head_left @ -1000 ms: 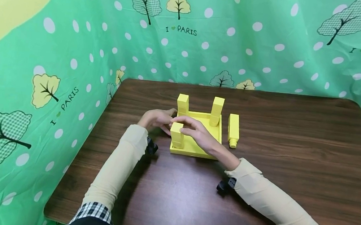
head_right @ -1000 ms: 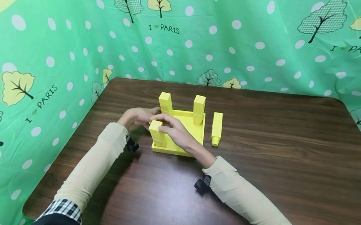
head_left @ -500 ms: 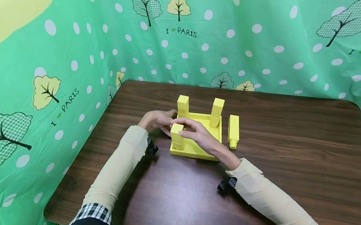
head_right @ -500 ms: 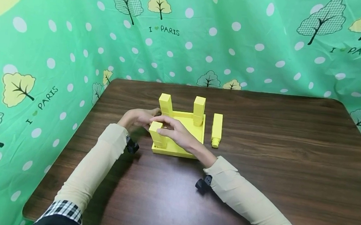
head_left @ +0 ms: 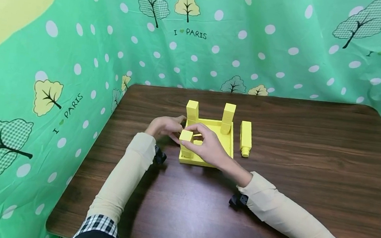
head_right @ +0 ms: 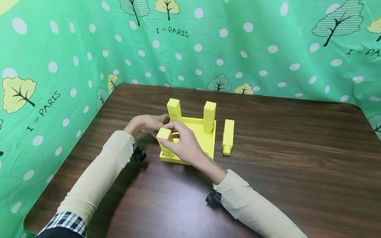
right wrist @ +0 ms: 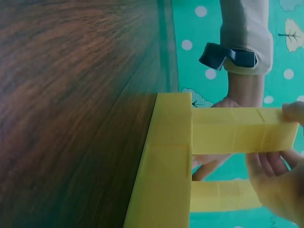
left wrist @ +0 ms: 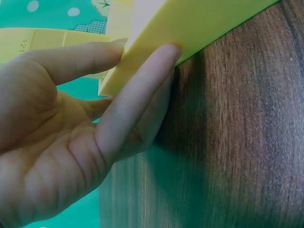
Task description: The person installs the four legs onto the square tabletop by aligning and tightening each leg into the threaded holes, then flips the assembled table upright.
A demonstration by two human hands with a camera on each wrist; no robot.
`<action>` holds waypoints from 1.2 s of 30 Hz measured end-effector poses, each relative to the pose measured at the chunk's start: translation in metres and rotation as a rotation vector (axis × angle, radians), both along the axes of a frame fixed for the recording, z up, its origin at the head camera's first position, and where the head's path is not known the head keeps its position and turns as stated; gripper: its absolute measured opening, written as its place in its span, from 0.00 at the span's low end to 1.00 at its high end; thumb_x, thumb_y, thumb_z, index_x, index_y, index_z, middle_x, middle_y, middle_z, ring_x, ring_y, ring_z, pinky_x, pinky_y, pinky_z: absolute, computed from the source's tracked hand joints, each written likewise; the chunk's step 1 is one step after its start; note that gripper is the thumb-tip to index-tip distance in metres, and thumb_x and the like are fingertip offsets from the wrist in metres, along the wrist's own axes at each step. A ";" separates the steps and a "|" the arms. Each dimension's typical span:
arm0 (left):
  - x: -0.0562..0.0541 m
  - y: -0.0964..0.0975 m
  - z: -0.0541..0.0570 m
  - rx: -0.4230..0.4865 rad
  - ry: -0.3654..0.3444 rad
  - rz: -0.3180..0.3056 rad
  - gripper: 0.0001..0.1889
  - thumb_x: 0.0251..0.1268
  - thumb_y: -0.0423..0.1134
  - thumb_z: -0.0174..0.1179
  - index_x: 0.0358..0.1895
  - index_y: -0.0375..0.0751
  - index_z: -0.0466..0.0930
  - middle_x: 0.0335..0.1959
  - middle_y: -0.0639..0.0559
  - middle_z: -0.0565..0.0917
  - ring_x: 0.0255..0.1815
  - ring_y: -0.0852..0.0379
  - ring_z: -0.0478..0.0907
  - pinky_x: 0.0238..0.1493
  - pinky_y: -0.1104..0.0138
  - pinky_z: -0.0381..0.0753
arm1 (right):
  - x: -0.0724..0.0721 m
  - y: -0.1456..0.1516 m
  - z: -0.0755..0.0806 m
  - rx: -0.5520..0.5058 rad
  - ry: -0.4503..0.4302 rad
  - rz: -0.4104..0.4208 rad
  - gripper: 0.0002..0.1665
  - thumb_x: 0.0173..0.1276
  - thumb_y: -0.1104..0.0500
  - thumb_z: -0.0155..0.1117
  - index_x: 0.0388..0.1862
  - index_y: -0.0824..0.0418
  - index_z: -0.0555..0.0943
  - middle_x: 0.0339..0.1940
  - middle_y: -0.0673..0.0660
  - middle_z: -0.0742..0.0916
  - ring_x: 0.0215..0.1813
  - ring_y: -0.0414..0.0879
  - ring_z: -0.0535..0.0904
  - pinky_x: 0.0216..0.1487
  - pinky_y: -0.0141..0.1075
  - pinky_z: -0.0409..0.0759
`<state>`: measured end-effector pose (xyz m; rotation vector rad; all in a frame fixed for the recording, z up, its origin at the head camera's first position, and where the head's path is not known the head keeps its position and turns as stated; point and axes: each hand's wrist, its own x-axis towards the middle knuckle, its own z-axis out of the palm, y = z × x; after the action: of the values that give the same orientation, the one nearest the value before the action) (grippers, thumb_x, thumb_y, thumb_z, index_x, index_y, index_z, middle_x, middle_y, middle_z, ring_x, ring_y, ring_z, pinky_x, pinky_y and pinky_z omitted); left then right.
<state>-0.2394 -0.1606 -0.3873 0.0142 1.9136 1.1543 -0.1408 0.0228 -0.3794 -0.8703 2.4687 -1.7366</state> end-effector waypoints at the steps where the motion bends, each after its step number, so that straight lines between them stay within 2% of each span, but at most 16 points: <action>1: 0.000 0.000 0.000 0.000 0.000 0.000 0.43 0.64 0.24 0.47 0.77 0.50 0.34 0.74 0.41 0.49 0.50 0.47 0.78 0.47 0.59 0.86 | 0.001 -0.001 0.000 0.011 0.031 -0.017 0.18 0.61 0.57 0.70 0.48 0.61 0.78 0.47 0.54 0.82 0.49 0.49 0.79 0.52 0.38 0.83; 5: 0.000 0.001 0.000 0.002 -0.003 -0.002 0.45 0.63 0.23 0.48 0.77 0.50 0.31 0.75 0.42 0.46 0.48 0.48 0.79 0.47 0.60 0.86 | 0.006 -0.003 0.000 0.031 0.118 -0.063 0.16 0.61 0.58 0.70 0.45 0.62 0.77 0.43 0.55 0.80 0.47 0.47 0.79 0.50 0.37 0.84; 9: 0.000 0.000 -0.001 -0.006 0.008 -0.009 0.46 0.63 0.23 0.47 0.77 0.50 0.29 0.77 0.43 0.41 0.51 0.48 0.77 0.47 0.60 0.86 | 0.009 -0.005 0.000 0.030 0.140 -0.088 0.16 0.61 0.58 0.70 0.44 0.62 0.77 0.43 0.55 0.79 0.47 0.45 0.78 0.50 0.37 0.84; 11: 0.000 0.000 -0.001 -0.012 0.013 -0.013 0.46 0.63 0.24 0.47 0.77 0.50 0.28 0.77 0.44 0.38 0.53 0.48 0.77 0.47 0.60 0.86 | 0.010 -0.005 0.000 0.030 0.129 -0.092 0.16 0.60 0.57 0.71 0.44 0.62 0.77 0.43 0.55 0.79 0.47 0.45 0.78 0.50 0.36 0.84; 14: 0.001 0.000 -0.001 -0.015 0.016 -0.017 0.46 0.64 0.25 0.48 0.77 0.50 0.28 0.77 0.43 0.41 0.52 0.49 0.77 0.47 0.60 0.86 | 0.010 -0.005 0.001 0.033 0.106 -0.093 0.17 0.60 0.57 0.71 0.44 0.62 0.77 0.43 0.55 0.80 0.47 0.45 0.78 0.51 0.37 0.84; 18: 0.001 0.000 0.000 -0.014 0.019 -0.018 0.43 0.66 0.28 0.50 0.77 0.49 0.34 0.75 0.42 0.47 0.50 0.49 0.79 0.47 0.59 0.86 | 0.010 -0.003 0.002 0.044 0.076 -0.093 0.17 0.61 0.57 0.71 0.46 0.62 0.78 0.44 0.55 0.81 0.47 0.46 0.79 0.52 0.38 0.83; 24: 0.002 0.001 0.001 -0.008 0.028 -0.013 0.41 0.66 0.29 0.52 0.76 0.48 0.39 0.74 0.41 0.49 0.50 0.49 0.79 0.46 0.59 0.86 | 0.009 0.001 0.008 0.033 0.009 -0.075 0.18 0.63 0.55 0.68 0.49 0.61 0.79 0.47 0.55 0.82 0.48 0.46 0.80 0.55 0.38 0.82; 31: 0.002 0.001 0.000 0.036 0.012 0.005 0.38 0.65 0.27 0.53 0.74 0.46 0.43 0.68 0.38 0.58 0.52 0.46 0.79 0.47 0.58 0.86 | 0.001 0.016 0.027 -0.024 -0.087 -0.085 0.18 0.70 0.52 0.60 0.52 0.62 0.78 0.49 0.56 0.84 0.51 0.46 0.80 0.55 0.40 0.82; 36: 0.002 0.000 -0.001 0.028 0.011 -0.002 0.40 0.66 0.27 0.53 0.75 0.48 0.41 0.71 0.39 0.54 0.53 0.47 0.77 0.48 0.58 0.85 | -0.007 0.032 0.042 -0.049 -0.141 -0.101 0.18 0.73 0.52 0.55 0.54 0.63 0.77 0.51 0.60 0.83 0.51 0.49 0.80 0.55 0.42 0.81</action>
<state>-0.2377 -0.1603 -0.3879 0.0382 1.9062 1.1819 -0.1480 0.0551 -0.3375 -0.6122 2.4281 -1.8268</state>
